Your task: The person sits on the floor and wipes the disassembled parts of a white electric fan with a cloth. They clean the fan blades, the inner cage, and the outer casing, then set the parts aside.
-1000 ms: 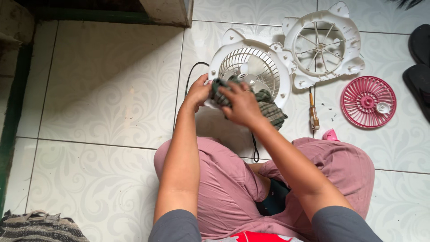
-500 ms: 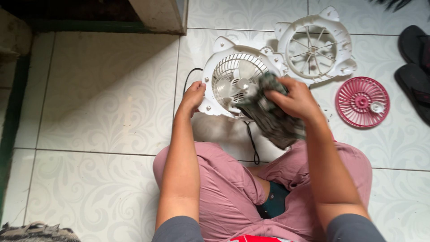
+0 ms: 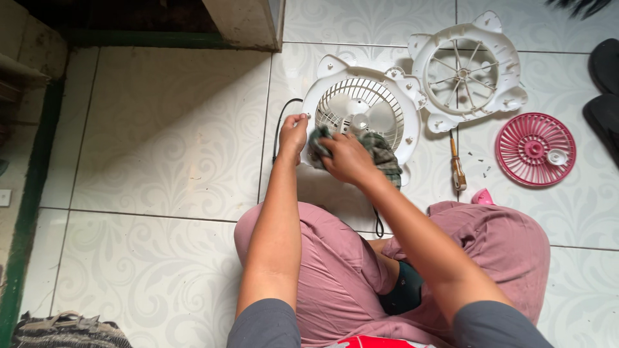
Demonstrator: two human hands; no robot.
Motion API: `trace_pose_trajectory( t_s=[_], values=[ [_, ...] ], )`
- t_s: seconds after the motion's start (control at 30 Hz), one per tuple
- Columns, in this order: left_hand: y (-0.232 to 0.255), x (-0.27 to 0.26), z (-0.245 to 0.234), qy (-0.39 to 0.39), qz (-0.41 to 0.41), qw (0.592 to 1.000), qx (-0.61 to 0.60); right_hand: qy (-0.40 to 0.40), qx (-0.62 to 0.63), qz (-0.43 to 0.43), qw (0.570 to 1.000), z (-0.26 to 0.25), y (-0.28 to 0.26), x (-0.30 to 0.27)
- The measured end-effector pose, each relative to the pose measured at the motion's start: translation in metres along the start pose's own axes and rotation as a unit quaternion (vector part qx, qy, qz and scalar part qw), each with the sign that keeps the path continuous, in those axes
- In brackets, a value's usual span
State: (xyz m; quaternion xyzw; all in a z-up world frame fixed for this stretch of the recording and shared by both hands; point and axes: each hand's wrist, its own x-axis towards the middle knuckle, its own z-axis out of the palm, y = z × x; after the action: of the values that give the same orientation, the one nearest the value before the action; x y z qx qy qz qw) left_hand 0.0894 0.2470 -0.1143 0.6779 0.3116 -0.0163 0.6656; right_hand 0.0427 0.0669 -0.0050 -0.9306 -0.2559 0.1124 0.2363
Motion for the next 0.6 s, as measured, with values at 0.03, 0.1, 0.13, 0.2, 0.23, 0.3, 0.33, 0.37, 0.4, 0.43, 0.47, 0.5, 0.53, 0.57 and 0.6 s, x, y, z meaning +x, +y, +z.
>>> trace_pose_trajectory(
  t_s=[0.03,0.1,0.13,0.2,0.23,0.3,0.33,0.37,0.4,0.43,0.47,0.5,0.53,0.57,0.6],
  values=[
    [0.004,-0.002,0.001,-0.004,0.006,1.0,0.017,-0.017,-0.014,-0.012,1.0,-0.011,0.006,-0.008],
    [0.01,-0.003,0.001,-0.009,0.017,0.998,0.052,-0.21,-0.156,0.076,0.962,-0.042,0.021,-0.018],
    [0.01,-0.005,0.001,-0.009,0.022,0.998,0.055,-0.236,-0.17,0.104,0.951,-0.059,0.029,-0.024],
    [0.011,-0.006,0.001,-0.007,0.034,0.998,0.059,-0.228,-0.166,0.153,0.947,-0.087,0.041,-0.033],
    [0.011,-0.005,0.003,-0.015,0.042,0.997,0.059,-0.194,-0.146,0.174,0.954,-0.099,0.047,-0.037],
    [0.013,-0.003,0.0,-0.024,0.059,0.996,0.055,-0.051,-0.002,0.167,0.985,-0.107,0.047,-0.029],
    [0.012,-0.004,-0.001,-0.032,0.034,0.998,0.044,0.019,0.076,0.163,0.984,-0.102,0.046,-0.028],
    [0.011,-0.005,0.0,-0.041,0.009,0.999,0.033,0.082,0.183,0.086,0.976,-0.088,0.038,-0.017],
    [0.014,-0.002,0.0,-0.05,-0.011,0.998,0.021,0.147,0.286,0.007,0.947,-0.073,0.03,-0.001],
    [0.016,-0.002,-0.001,-0.067,-0.002,0.998,-0.004,0.162,0.257,-0.018,0.953,-0.057,0.023,0.012],
    [0.017,-0.002,-0.001,-0.084,0.008,0.996,-0.03,0.176,0.226,-0.042,0.957,-0.041,0.015,0.023],
    [0.018,-0.002,-0.003,-0.102,0.018,0.993,-0.056,0.23,0.11,-0.095,0.962,-0.019,0.003,0.031],
    [0.02,-0.002,-0.003,-0.102,-0.007,0.991,-0.08,0.277,-0.009,-0.148,0.949,-0.003,-0.007,0.036],
    [0.019,-0.002,-0.004,-0.103,-0.032,0.989,-0.105,0.267,-0.018,-0.129,0.955,0.009,-0.012,0.036],
    [0.018,-0.003,-0.007,-0.102,-0.058,0.985,-0.129,0.255,-0.026,-0.11,0.96,0.019,-0.018,0.033]
  ],
)
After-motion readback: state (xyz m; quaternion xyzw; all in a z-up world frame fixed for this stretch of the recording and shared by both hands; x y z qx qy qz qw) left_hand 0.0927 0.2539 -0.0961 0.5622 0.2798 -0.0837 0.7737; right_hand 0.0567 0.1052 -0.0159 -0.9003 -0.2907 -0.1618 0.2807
